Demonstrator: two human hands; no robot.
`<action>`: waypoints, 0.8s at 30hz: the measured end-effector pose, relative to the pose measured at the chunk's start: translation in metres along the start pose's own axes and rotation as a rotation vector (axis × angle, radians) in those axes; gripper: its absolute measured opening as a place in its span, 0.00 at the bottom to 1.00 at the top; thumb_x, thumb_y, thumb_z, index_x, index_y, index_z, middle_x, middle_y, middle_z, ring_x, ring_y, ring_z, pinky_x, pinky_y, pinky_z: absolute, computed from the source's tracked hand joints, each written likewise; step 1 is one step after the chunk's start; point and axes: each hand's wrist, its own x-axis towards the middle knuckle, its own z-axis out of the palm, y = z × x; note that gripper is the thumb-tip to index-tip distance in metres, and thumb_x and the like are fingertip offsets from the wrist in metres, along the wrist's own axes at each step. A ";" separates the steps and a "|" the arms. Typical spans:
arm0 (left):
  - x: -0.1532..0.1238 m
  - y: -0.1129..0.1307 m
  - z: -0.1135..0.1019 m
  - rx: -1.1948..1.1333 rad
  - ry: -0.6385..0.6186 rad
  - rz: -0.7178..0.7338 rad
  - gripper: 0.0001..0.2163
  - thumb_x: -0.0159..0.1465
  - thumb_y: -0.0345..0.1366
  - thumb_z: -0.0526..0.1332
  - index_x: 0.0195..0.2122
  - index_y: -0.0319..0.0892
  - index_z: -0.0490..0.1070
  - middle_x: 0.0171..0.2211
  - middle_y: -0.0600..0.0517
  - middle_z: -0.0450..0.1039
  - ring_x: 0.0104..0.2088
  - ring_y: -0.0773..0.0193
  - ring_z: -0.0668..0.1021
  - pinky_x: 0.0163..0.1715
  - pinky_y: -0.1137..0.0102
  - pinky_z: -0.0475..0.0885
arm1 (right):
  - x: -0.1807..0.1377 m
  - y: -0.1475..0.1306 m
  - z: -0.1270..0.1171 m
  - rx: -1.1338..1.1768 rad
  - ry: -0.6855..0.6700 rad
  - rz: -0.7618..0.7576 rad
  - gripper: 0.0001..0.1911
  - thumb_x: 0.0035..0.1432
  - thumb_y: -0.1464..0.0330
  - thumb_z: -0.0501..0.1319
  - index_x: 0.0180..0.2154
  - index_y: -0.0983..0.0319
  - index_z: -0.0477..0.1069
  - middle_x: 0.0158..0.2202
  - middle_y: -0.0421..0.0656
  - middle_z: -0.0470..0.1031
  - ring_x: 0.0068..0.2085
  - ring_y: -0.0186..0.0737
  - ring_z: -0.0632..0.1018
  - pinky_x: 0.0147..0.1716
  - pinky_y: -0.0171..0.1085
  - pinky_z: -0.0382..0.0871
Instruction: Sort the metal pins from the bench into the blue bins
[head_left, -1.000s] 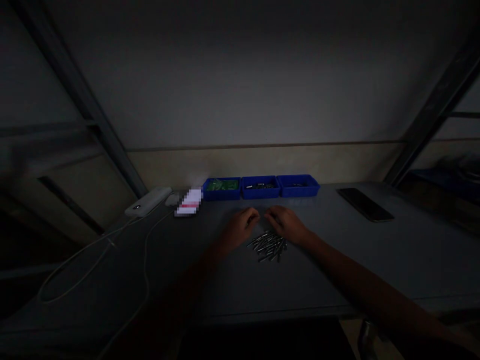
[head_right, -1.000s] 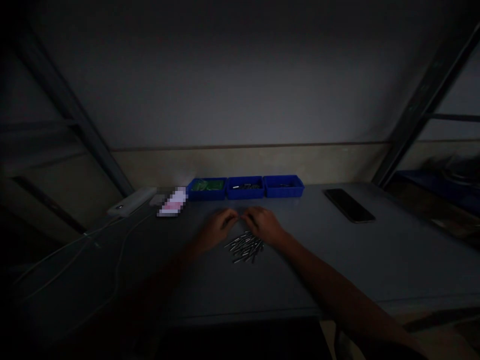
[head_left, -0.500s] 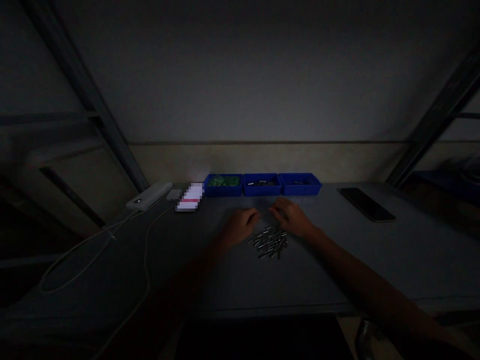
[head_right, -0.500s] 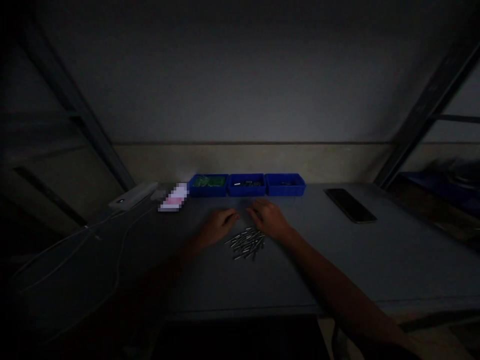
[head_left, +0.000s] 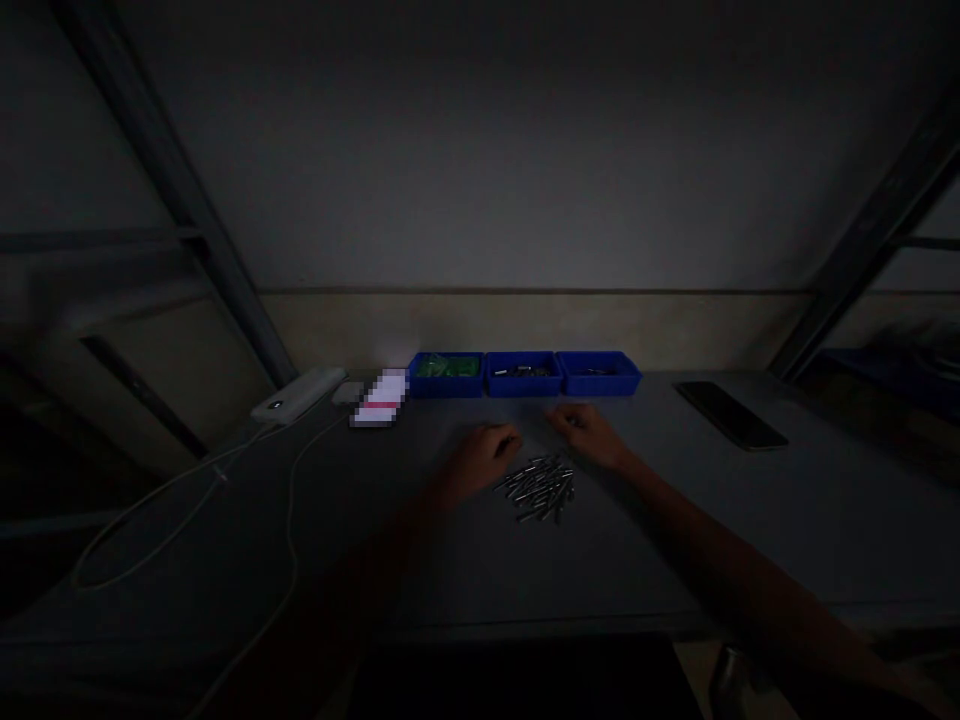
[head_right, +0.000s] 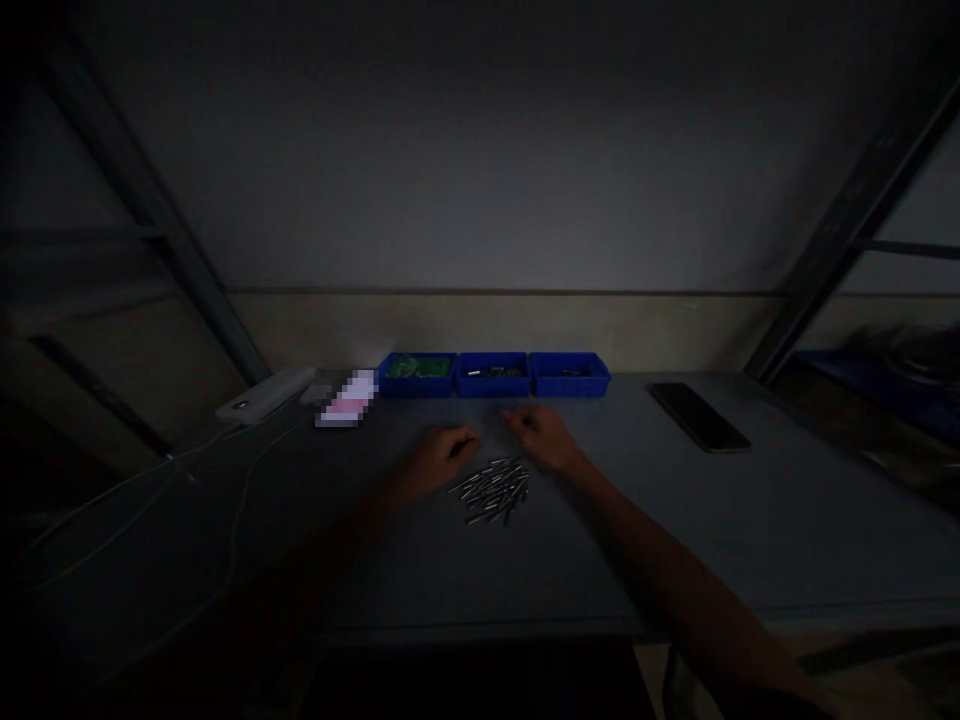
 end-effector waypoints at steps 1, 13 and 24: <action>0.000 0.001 0.000 0.004 -0.007 -0.002 0.11 0.64 0.37 0.51 0.33 0.41 0.72 0.31 0.52 0.75 0.31 0.67 0.74 0.32 0.74 0.64 | 0.001 0.002 0.000 0.065 0.028 0.082 0.25 0.58 0.51 0.49 0.17 0.61 0.59 0.17 0.37 0.60 0.21 0.32 0.64 0.23 0.32 0.56; -0.001 0.005 -0.003 0.020 -0.059 -0.001 0.11 0.64 0.36 0.51 0.32 0.41 0.72 0.28 0.53 0.74 0.29 0.68 0.73 0.30 0.74 0.64 | 0.033 0.012 -0.044 0.486 0.403 0.509 0.26 0.57 0.48 0.47 0.36 0.62 0.69 0.24 0.43 0.73 0.26 0.37 0.74 0.23 0.34 0.63; -0.002 0.005 -0.005 0.039 -0.077 0.026 0.10 0.64 0.36 0.52 0.34 0.43 0.72 0.33 0.52 0.76 0.34 0.66 0.75 0.35 0.74 0.65 | -0.006 0.025 -0.020 -0.409 -0.244 0.044 0.13 0.52 0.59 0.62 0.36 0.60 0.76 0.31 0.45 0.78 0.32 0.42 0.77 0.31 0.35 0.66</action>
